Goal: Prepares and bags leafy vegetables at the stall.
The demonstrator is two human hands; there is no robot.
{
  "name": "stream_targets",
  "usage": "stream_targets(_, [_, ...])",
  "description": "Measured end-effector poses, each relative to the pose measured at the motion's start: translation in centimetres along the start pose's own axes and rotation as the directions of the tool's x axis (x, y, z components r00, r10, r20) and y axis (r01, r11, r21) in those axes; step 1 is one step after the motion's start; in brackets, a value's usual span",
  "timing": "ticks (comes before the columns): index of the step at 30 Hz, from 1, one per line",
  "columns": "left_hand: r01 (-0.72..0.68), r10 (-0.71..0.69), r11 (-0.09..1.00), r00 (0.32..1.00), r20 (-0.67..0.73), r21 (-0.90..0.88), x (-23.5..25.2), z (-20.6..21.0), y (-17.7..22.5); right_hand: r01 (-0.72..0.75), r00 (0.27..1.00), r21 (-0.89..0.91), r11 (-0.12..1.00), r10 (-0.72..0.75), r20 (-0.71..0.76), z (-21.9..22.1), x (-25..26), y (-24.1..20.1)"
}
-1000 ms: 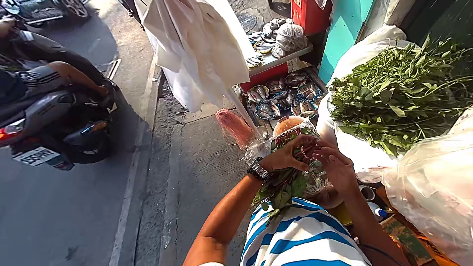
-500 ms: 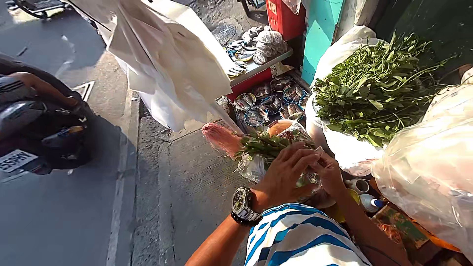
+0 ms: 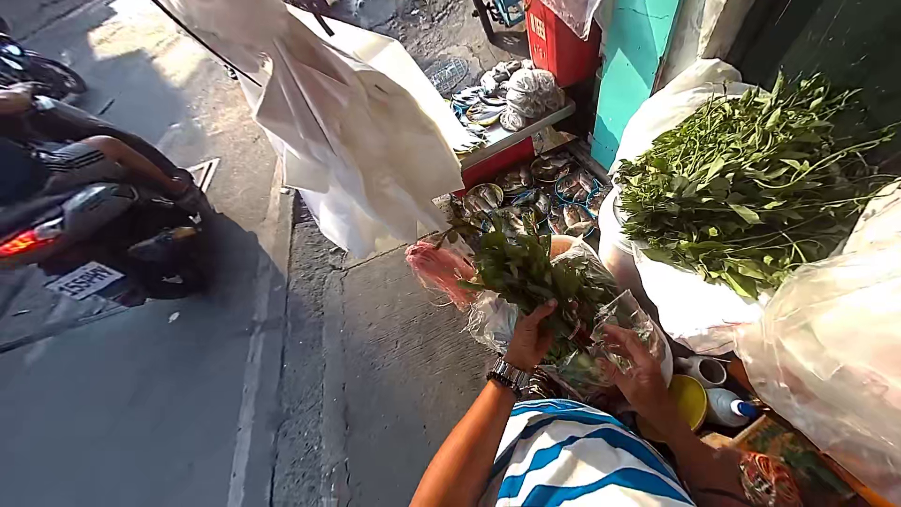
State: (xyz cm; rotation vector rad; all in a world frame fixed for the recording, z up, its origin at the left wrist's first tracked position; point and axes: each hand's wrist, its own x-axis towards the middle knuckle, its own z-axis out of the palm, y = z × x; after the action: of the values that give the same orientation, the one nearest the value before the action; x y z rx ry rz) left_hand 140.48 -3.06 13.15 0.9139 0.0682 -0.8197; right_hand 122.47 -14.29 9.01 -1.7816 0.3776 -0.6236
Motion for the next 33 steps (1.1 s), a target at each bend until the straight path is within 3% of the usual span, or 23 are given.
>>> stream_targets(7, [0.060,-0.077,0.973,0.995,0.070,0.223,3.0,0.5,-1.1,-0.211,0.977,-0.157,0.965,0.204,-0.062,-0.9,1.6,-0.6])
stream_targets(10, [0.144,-0.199,0.913,0.974,0.108,0.381,3.9,2.2,-2.5,-0.345,0.938,-0.215,0.914,0.341,-0.059,-0.1,4.1,-1.3])
stream_targets(13, [0.243,-0.414,0.800,0.886,0.210,0.549,4.0,2.9,-2.6,-0.476,0.879,-0.202,0.856,0.457,-0.133,0.8,6.3,-1.5])
stream_targets(16, [0.109,-0.495,0.743,0.755,0.431,0.661,5.2,3.1,-1.8,-0.478,0.832,0.043,0.877,0.468,-0.297,0.9,6.6,-0.8])
stream_targets(18, [-0.020,-0.500,0.726,0.670,0.549,0.687,7.3,3.4,-0.8,-0.433,0.796,0.279,0.857,0.509,-0.328,0.2,7.2,-1.2])
stream_targets(21, [-0.054,-0.446,0.760,0.682,0.580,0.648,10.8,3.4,-0.3,-0.340,0.763,0.522,0.782,0.554,-0.333,-0.5,8.2,-1.6])
stream_targets(24, [0.016,-0.435,0.820,0.668,0.604,0.573,13.8,2.7,-0.1,-0.288,0.748,0.591,0.753,0.563,-0.351,0.0,9.7,-1.5])
stream_targets(26, [0.044,-0.454,0.829,0.634,0.626,0.558,14.7,3.2,0.0,-0.337,0.724,0.569,0.751,0.593,-0.354,0.5,10.6,-2.2])
stream_targets(28, [0.090,-0.485,0.831,0.602,0.635,0.549,15.1,3.7,0.2,-0.403,0.756,0.474,0.783,0.576,-0.309,1.2,11.0,-2.4])
stream_targets(30, [0.199,-0.527,0.820,0.627,0.574,0.536,15.1,3.6,0.3,-0.480,0.804,0.335,0.811,0.559,-0.202,2.0,11.3,-2.2])
stream_targets(33, [0.338,-0.576,0.787,0.704,0.416,0.517,15.1,3.1,0.3,-0.649,0.731,0.181,0.739,0.671,-0.123,2.9,10.9,-1.5])
